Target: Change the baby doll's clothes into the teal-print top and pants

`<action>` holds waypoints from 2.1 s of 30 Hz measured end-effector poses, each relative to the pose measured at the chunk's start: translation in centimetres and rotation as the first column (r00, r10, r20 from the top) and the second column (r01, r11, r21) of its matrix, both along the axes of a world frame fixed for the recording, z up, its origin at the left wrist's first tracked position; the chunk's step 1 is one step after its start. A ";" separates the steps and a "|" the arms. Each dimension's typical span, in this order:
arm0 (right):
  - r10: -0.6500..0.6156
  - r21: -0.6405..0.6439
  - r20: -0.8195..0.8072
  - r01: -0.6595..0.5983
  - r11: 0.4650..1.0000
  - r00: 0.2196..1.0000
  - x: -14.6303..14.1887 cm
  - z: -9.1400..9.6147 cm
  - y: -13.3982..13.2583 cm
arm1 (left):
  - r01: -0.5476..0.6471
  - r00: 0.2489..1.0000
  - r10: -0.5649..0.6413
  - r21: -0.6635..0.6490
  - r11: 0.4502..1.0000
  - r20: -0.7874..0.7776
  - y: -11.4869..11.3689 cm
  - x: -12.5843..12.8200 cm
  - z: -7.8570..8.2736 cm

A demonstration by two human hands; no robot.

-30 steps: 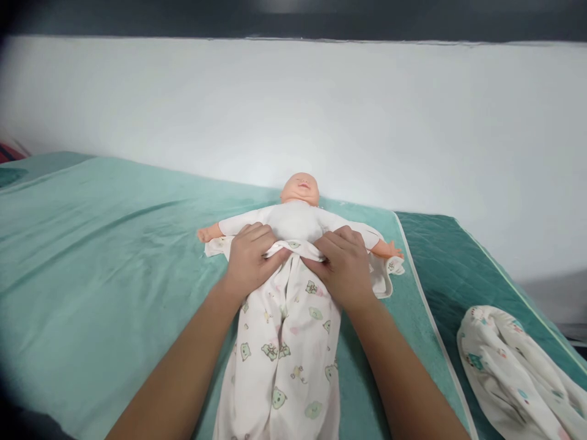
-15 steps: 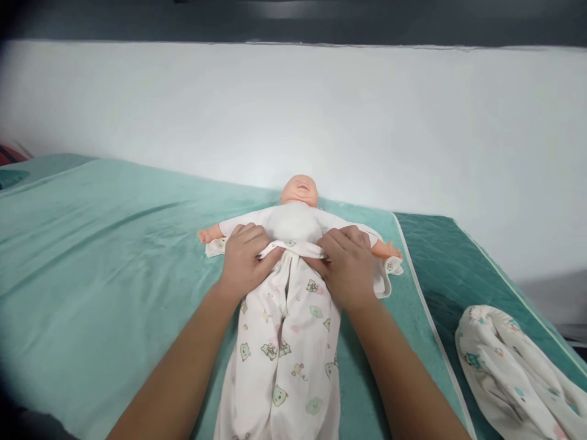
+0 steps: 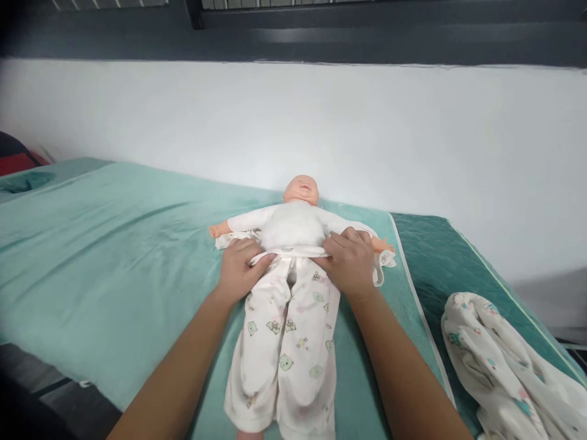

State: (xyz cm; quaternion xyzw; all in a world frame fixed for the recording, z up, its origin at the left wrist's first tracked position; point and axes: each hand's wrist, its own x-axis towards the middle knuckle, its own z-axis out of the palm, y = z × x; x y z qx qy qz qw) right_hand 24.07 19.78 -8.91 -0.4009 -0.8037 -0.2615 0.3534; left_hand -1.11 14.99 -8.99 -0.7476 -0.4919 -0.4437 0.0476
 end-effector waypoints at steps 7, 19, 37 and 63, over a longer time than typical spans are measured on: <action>-0.001 -0.074 -0.021 -0.001 0.997 1.000 1.3 -0.5 -0.6 | -0.031 0.999 0.034 -0.127 0.991 0.021 -0.9 -0.2 -0.3; -0.058 -0.222 -0.087 0.037 0.974 0.995 2.3 -1.4 -3.1 | -0.067 0.997 0.070 -0.092 0.994 0.029 -0.7 0.0 -0.6; 0.063 -0.391 -0.579 -0.345 0.853 0.813 1.0 -1.5 -3.2 | 0.129 0.966 -0.075 -0.207 0.970 0.249 -0.4 0.2 -0.3; -0.002 -0.178 -0.051 -0.007 0.984 0.999 -1.5 0.5 -7.1 | 0.154 0.986 -0.156 0.051 0.987 0.049 -2.7 1.0 -0.9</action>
